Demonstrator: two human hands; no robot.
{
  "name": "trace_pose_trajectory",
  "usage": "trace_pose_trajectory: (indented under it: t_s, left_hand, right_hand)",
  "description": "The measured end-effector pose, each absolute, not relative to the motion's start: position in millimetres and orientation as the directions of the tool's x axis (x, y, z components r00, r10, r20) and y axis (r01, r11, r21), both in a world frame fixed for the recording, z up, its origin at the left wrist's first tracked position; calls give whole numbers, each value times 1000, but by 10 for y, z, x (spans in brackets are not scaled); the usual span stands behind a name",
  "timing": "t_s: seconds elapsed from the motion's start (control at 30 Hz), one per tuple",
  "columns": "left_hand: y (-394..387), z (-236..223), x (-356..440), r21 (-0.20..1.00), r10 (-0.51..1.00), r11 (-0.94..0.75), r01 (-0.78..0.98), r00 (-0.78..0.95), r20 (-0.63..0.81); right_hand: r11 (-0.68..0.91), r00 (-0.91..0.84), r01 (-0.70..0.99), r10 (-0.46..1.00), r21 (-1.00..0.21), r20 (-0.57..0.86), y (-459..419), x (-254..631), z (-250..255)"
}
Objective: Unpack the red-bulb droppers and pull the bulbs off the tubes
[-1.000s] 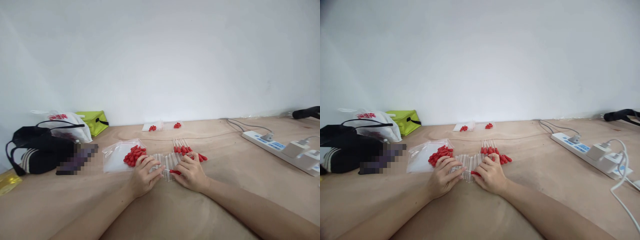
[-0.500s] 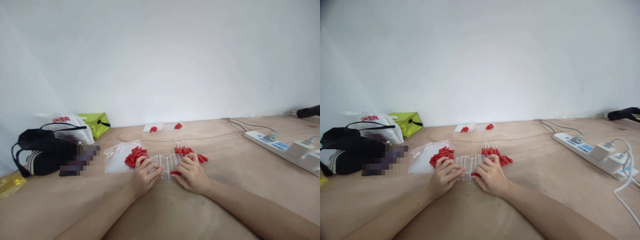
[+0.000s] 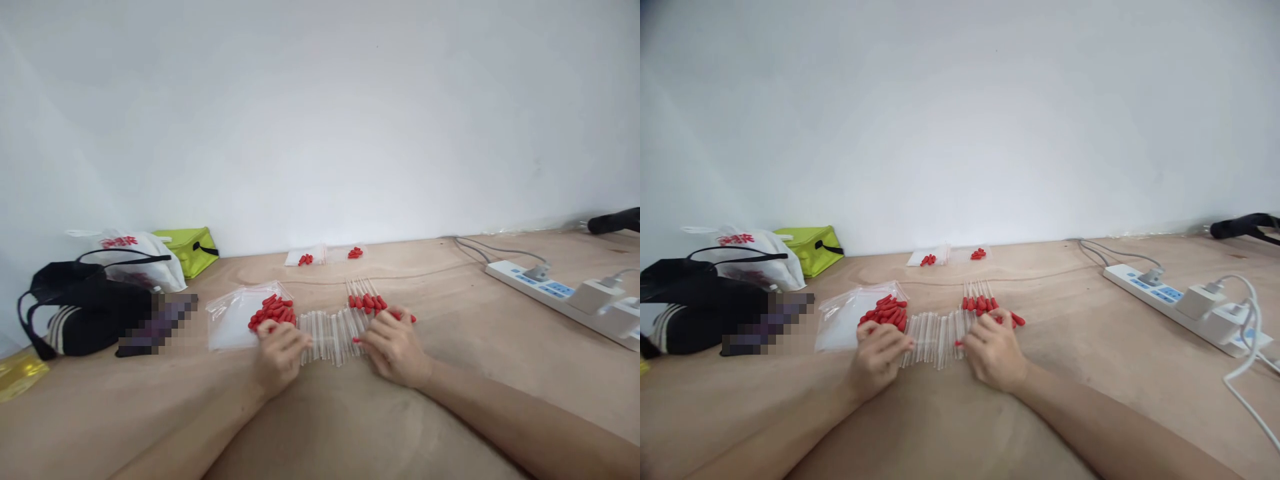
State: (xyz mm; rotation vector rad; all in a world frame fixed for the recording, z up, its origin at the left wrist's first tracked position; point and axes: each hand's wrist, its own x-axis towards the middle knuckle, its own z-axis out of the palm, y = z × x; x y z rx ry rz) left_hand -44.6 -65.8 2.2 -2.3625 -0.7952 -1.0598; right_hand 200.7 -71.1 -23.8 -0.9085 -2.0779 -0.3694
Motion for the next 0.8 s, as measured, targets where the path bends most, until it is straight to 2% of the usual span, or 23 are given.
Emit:
trace_pose_trajectory:
  t_s: [0.1, 0.2, 0.3, 0.43, 0.57, 0.67, 0.8]
  left_hand:
    - [-556, -10, -606, -100, 344, -687, 720, 444, 827]
    - [-473, -58, -644, -42, 390, -703, 710, 434, 812]
    - [-439, -84, -612, 1, 459, -688, 725, 435, 775]
    - [-455, -74, -614, -23, 454, -677, 736, 441, 774]
    - [-497, -64, -626, -59, 414, -702, 710, 474, 777]
    - [-525, -67, -601, -30, 418, -742, 670, 497, 761]
    - [-547, -65, -560, 53, 460, -770, 635, 496, 737]
  right_hand:
    - [609, -211, 756, 572, -239, 792, -659, 2227, -254]
    - [618, -71, 654, 624, -436, 778, -571, 2371, -262]
    - [580, 43, 622, 645, -526, 763, -477, 2436, -281]
    - [482, 141, 647, 686, -591, 714, -401, 2495, -326]
    - [387, 148, 725, 720, -570, 678, -422, 2515, -320]
    - [377, 51, 808, 720, -452, 692, -485, 2476, -278]
    - [441, -100, 843, 692, -309, 715, -548, 2399, -236]
